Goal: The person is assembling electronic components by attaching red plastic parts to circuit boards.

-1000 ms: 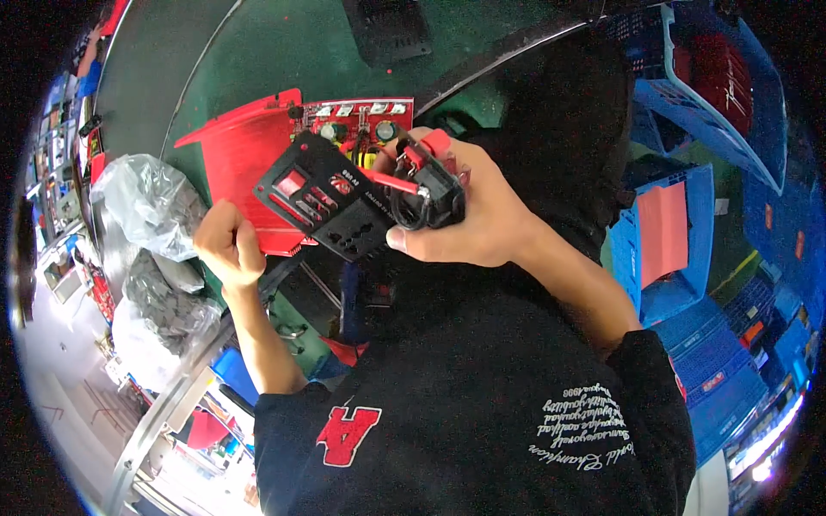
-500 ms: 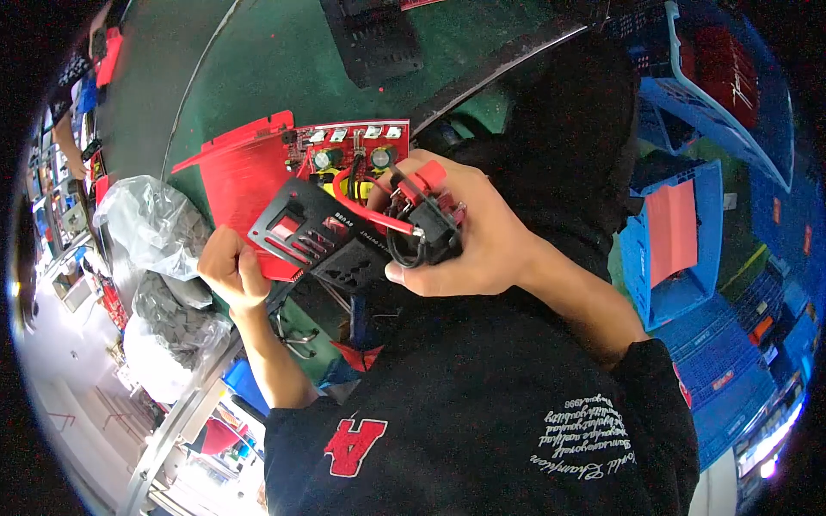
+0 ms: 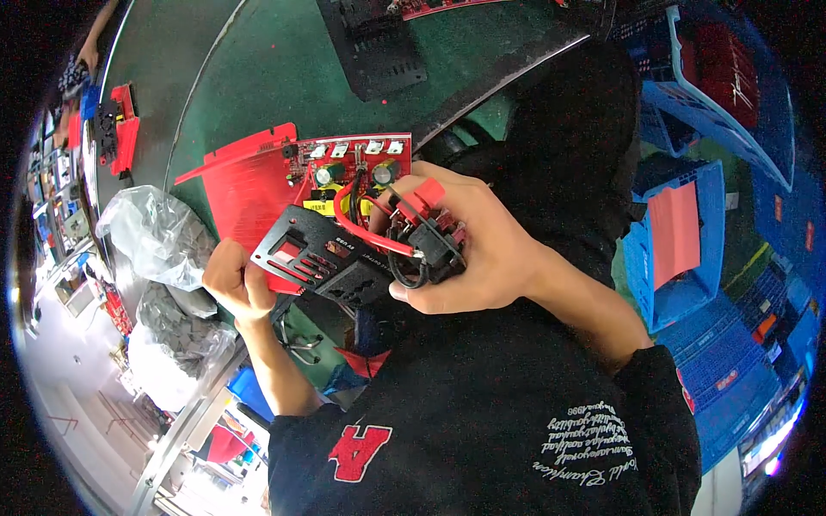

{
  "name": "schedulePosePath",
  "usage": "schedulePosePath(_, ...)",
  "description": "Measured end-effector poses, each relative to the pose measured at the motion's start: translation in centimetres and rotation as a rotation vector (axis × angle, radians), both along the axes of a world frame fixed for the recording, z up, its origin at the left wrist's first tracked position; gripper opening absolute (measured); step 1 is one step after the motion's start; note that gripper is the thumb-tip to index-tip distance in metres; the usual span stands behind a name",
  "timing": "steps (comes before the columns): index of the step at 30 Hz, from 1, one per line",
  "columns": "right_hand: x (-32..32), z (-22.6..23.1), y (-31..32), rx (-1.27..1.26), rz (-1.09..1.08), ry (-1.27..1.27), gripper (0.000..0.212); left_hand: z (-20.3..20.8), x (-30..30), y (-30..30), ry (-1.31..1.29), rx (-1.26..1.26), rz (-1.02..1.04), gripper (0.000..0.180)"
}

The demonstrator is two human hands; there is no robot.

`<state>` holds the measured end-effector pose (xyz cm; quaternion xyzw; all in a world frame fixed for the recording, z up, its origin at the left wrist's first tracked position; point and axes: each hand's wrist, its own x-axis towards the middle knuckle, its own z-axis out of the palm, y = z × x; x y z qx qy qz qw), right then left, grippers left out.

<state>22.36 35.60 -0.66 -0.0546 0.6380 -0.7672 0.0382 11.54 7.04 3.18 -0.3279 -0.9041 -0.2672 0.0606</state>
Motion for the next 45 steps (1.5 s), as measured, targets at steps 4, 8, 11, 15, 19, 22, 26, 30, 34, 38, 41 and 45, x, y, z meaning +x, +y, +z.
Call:
schedulePosePath(4,0.0,0.1,-0.1,0.014,-0.011,0.011,0.048,0.0,0.0,-0.1,0.005,-0.006,-0.002,0.026)
schedulePosePath(8,-0.2,-0.1,0.2,0.033,0.004,0.039,0.048,0.0,0.0,-0.1,0.0,-0.008,-0.003,0.024)
schedulePosePath(11,-0.3,-0.1,0.2,0.026,-0.012,0.06,0.048,-0.1,0.0,-0.2,-0.003,-0.011,-0.013,0.023)
schedulePosePath(15,-0.6,0.5,0.6,0.036,0.024,0.061,0.044,0.0,0.0,-0.2,0.001,-0.001,-0.016,0.023)
schedulePosePath(19,-0.1,0.1,0.0,0.026,-0.01,0.048,0.048,0.1,-0.2,0.0,0.006,0.008,-0.032,0.022)
schedulePosePath(22,0.0,-0.2,-0.3,0.018,-0.033,0.069,0.047,0.2,-0.1,0.0,0.006,-0.014,-0.021,0.022)
schedulePosePath(26,0.4,0.0,-0.4,0.006,-0.045,0.036,0.048,0.0,-0.2,0.0,-0.007,-0.002,-0.023,0.023)
schedulePosePath(30,0.1,0.1,-0.3,-0.004,-0.007,0.019,0.047,0.0,0.0,-0.2,-0.009,-0.022,-0.019,0.024)
schedulePosePath(34,-0.4,0.6,-0.6,0.019,-0.017,0.04,0.046,0.0,-0.3,-0.1,-0.036,-0.015,-0.047,0.027)
schedulePosePath(38,-0.4,2.0,-2.8,0.033,-0.069,-0.02,0.052,-0.5,-0.4,-0.3,0.086,0.054,-0.112,0.032)
schedulePosePath(41,-0.5,2.9,-4.1,0.144,-0.167,0.05,0.054,-0.3,0.2,-0.3,0.059,0.157,-0.112,0.024)
schedulePosePath(45,-0.5,4.3,-4.1,0.158,-0.185,-0.208,0.055,0.6,1.8,-1.5,0.203,-0.176,0.297,0.026)
